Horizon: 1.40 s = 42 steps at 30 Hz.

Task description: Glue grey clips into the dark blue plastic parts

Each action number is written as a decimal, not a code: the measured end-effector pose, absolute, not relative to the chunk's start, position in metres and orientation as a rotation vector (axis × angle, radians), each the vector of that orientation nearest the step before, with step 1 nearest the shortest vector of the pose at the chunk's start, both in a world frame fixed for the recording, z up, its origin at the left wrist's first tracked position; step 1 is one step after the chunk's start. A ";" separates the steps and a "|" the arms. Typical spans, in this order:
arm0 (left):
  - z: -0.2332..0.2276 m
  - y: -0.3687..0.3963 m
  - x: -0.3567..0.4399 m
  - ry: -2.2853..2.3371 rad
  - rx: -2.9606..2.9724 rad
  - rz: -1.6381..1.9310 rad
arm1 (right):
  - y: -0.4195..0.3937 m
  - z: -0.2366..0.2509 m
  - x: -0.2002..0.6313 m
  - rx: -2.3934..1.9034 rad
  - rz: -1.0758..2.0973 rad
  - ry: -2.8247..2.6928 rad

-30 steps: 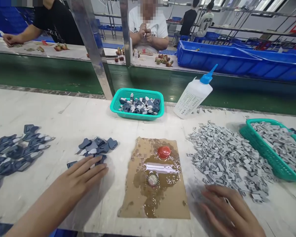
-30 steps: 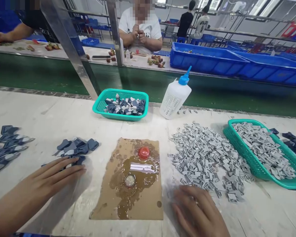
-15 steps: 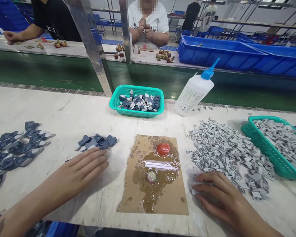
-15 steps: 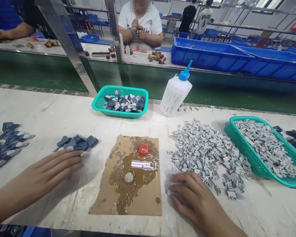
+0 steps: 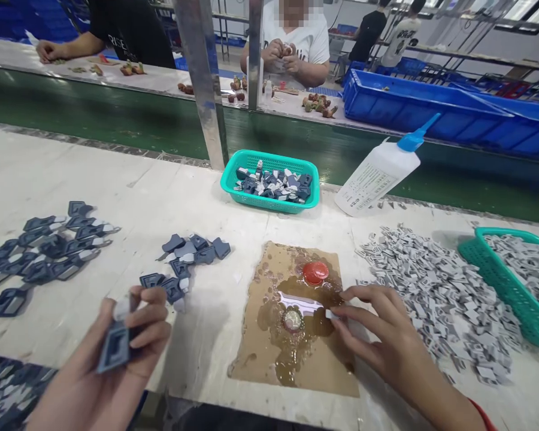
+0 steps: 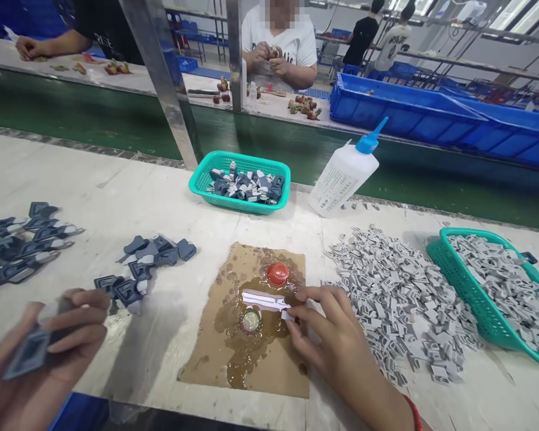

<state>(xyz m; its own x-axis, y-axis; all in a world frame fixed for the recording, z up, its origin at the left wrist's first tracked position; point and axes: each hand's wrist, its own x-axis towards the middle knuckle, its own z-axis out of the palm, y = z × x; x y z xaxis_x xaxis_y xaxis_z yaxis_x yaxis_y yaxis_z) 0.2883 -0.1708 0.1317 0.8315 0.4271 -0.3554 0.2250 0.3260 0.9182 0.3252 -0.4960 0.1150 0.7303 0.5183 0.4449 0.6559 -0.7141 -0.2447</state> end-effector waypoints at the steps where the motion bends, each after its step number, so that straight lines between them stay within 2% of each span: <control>1: 0.134 -0.181 0.284 0.682 1.024 0.096 | -0.491 0.114 0.329 -2.542 -0.467 -0.909; 4: 0.144 -0.201 0.276 0.819 0.527 -0.003 | -0.484 0.110 0.335 -2.546 -0.427 -0.919; 8: 0.146 -0.210 0.265 0.828 0.390 -0.073 | -0.486 0.110 0.337 -2.559 -0.446 -0.955; 15: 0.112 -0.211 0.250 0.673 0.393 -0.100 | -0.485 0.110 0.337 -2.593 -0.431 -0.967; 21: 0.135 -0.217 0.251 0.798 0.459 -0.005 | -0.484 0.122 0.336 -2.595 -0.487 -1.017; 25: 0.147 -0.225 0.251 0.807 0.477 -0.059 | -0.480 0.135 0.334 -2.594 -0.639 -0.973; 33: 0.140 -0.243 0.260 0.760 0.528 -0.295 | -0.477 0.122 0.337 -2.564 -0.623 -0.924; 42: 0.121 -0.249 0.252 0.635 0.402 -0.331 | -0.479 0.111 0.335 -2.630 -0.568 -0.980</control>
